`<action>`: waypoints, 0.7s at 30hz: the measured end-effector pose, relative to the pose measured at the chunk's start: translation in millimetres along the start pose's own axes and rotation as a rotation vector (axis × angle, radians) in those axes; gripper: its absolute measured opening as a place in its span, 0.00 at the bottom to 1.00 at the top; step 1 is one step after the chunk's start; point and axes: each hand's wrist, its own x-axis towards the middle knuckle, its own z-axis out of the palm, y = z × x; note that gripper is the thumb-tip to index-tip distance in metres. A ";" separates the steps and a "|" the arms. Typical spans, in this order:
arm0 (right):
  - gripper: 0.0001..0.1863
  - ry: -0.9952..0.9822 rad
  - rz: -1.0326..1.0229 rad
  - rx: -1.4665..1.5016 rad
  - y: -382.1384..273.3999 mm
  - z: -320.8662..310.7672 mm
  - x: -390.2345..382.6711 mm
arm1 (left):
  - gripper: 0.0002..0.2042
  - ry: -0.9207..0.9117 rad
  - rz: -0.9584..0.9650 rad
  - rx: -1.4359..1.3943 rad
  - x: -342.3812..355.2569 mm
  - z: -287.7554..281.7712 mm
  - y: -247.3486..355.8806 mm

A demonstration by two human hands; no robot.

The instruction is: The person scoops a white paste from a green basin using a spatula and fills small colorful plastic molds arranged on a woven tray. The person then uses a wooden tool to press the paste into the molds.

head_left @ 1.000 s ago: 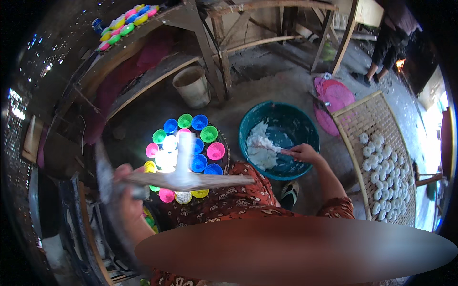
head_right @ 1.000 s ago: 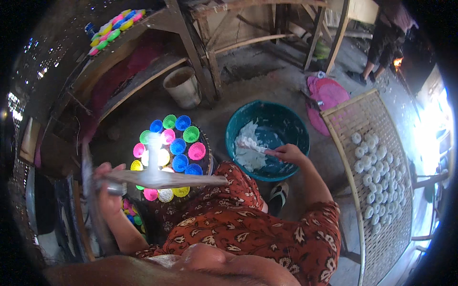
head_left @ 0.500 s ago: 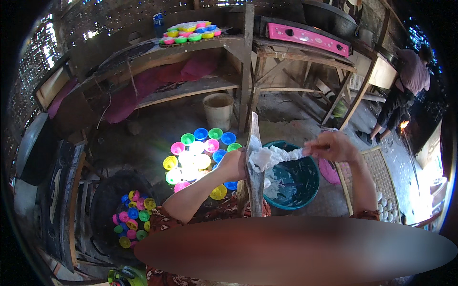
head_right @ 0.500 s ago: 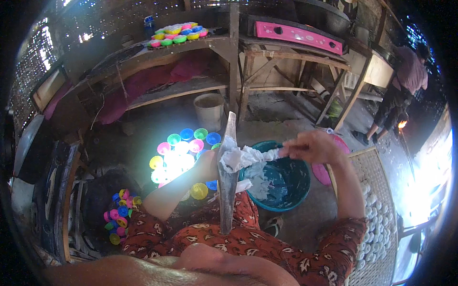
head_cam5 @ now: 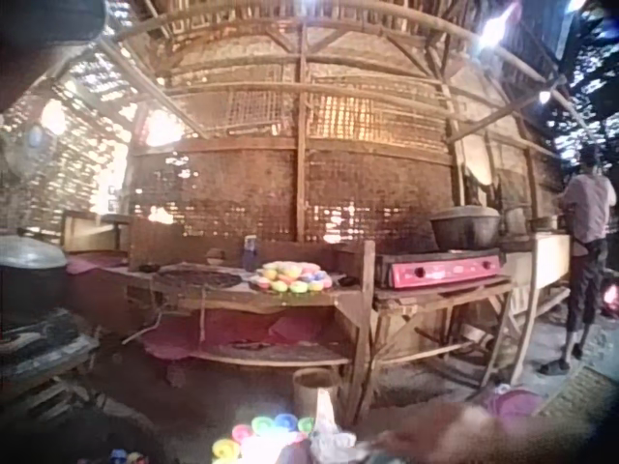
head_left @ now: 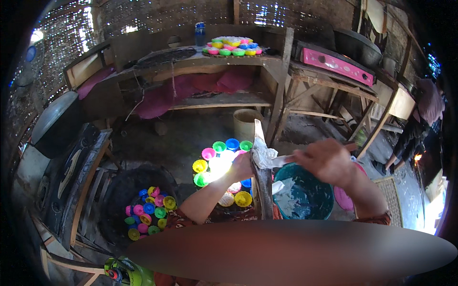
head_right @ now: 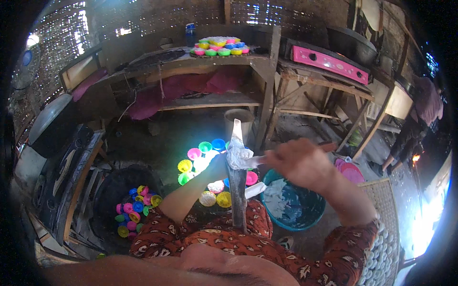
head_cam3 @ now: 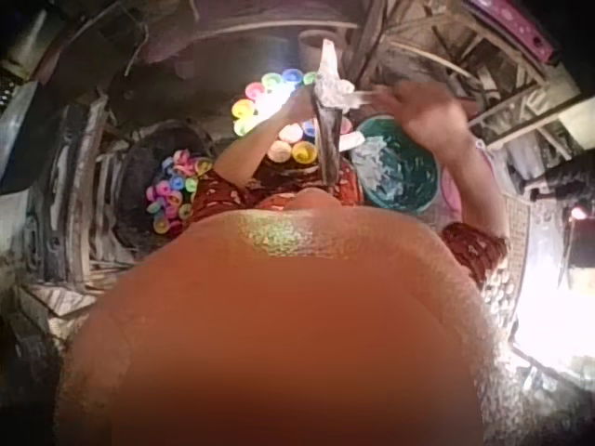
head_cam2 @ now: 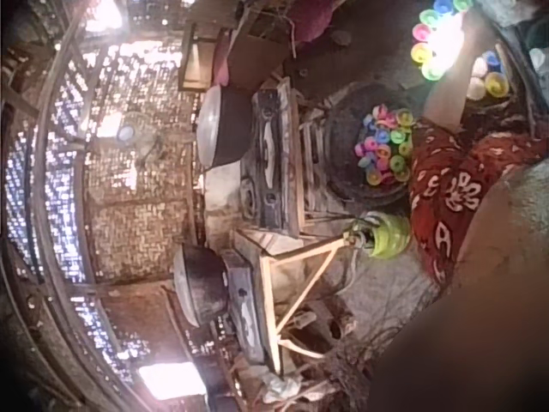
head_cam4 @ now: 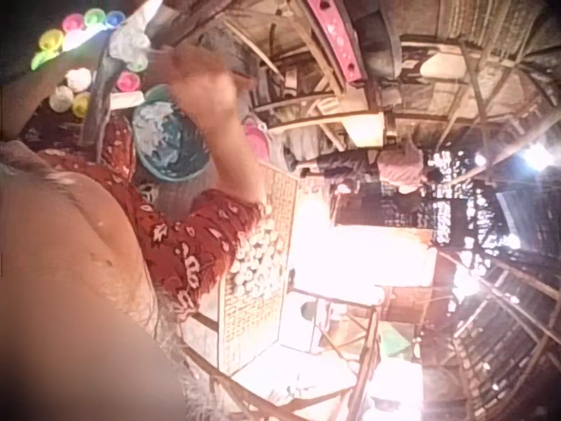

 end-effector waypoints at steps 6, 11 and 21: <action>0.10 -0.066 0.332 0.078 36.2 -41.7 -11.6 | 0.18 0.225 0.297 0.097 7.3 -3.2 -22.4; 0.17 -0.475 0.383 0.165 44.3 -33.5 -5.2 | 0.26 -0.221 0.095 -0.153 11.7 8.4 -3.9; 0.07 -0.312 0.028 0.186 5.3 18.6 19.2 | 0.17 0.124 0.132 0.243 4.7 27.8 6.5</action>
